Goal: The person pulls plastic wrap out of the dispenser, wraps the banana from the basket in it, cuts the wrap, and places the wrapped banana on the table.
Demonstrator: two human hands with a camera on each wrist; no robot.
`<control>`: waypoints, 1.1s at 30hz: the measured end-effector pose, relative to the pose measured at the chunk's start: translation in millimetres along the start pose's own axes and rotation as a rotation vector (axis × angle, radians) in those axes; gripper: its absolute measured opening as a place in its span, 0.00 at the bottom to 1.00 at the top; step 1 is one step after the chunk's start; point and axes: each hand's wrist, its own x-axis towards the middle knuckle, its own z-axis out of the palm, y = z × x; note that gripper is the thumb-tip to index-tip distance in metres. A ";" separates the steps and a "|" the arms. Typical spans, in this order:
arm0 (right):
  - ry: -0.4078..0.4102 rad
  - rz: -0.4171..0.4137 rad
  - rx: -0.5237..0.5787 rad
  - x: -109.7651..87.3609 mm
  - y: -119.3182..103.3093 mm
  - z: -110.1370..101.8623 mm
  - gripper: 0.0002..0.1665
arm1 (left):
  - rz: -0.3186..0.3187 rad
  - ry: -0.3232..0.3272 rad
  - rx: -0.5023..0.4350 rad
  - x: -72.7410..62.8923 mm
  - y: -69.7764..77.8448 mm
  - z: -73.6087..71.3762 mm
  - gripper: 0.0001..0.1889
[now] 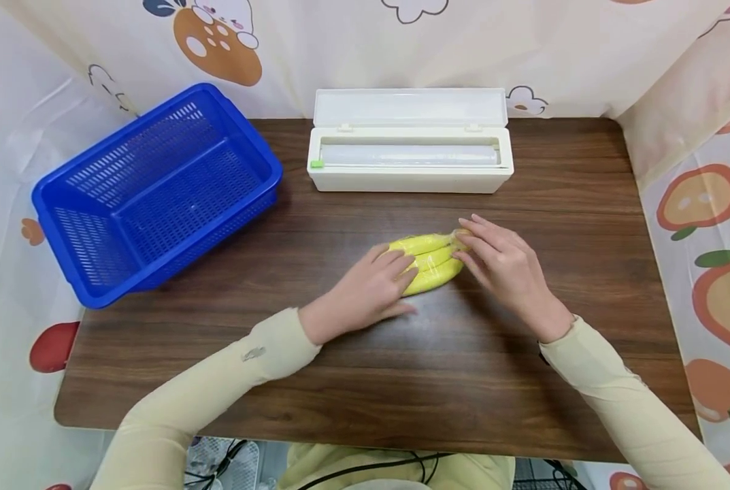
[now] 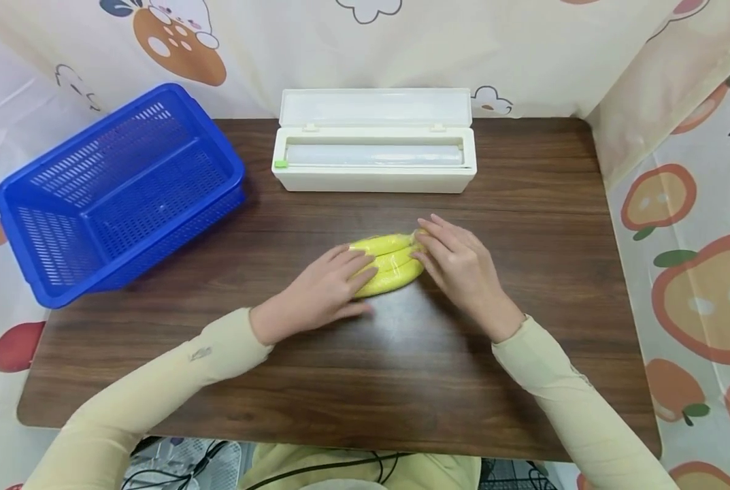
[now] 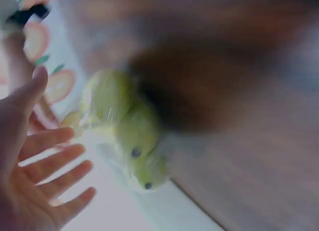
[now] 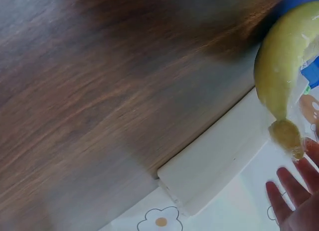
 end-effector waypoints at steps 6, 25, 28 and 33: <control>0.172 -0.153 -0.076 -1.7 -3.8 4.4 0.21 | 0.085 0.174 0.280 -26.8 5.1 26.2 0.13; -0.119 -0.304 -0.194 -19.6 -35.5 46.7 0.22 | -0.628 0.443 -0.515 -26.2 11.7 30.6 0.19; -0.119 -0.303 -0.184 -20.4 -34.6 44.7 0.23 | -0.815 0.399 -0.774 -16.8 14.3 33.7 0.25; -0.092 -0.297 -0.169 -21.2 -33.2 46.6 0.17 | -0.819 0.357 -0.826 4.1 29.9 35.5 0.30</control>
